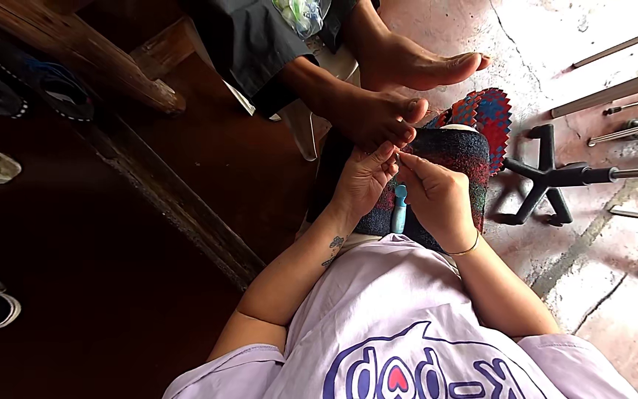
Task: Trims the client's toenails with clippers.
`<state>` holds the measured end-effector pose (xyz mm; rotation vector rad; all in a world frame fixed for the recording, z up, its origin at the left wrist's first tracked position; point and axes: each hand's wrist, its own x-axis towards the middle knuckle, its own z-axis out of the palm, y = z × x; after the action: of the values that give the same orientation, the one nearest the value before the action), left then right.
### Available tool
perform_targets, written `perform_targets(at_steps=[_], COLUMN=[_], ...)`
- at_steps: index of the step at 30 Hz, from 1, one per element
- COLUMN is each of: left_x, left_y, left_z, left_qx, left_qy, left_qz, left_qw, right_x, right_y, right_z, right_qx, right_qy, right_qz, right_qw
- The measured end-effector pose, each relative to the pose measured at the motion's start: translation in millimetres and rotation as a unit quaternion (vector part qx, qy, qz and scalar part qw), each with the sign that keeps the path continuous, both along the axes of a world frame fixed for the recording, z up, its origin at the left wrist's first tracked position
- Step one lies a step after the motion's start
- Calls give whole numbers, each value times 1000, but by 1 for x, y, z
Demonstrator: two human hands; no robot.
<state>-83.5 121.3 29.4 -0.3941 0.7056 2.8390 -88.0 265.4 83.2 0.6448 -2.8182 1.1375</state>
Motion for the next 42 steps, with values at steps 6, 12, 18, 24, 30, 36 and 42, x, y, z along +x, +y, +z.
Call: perform_targets(at_steps=[6,12,18,24,30,36,42], left_x=[-2,-14,-14,-15,-11,0,-2], left_y=[1,4,4,5,4,1,2], left_z=[-7,-5,-7,-7,-4,-2,-4], left_qx=[-10,63,58,71,48,-14,-11], left_qy=[11,-18,-19,-19,-19,-7,-14], left_qz=[-2,32,29,33,28,-1,1], left_qw=[1000,997,998,997,998,1000,1000], right_x=[-3,1,3,5,3,2,2], right_y=[6,2,-4,-9,-12,0,0], right_z=[6,-3,-8,-19,-14,0,3], right_qx=[-74,-14,72,112,83,-2,-37], right_qy=[-88,7,109,173,138,4,-39], right_qz=[7,5,5,-7,-16,-13,-17], right_qw=[993,1000,991,979,987,1000,998])
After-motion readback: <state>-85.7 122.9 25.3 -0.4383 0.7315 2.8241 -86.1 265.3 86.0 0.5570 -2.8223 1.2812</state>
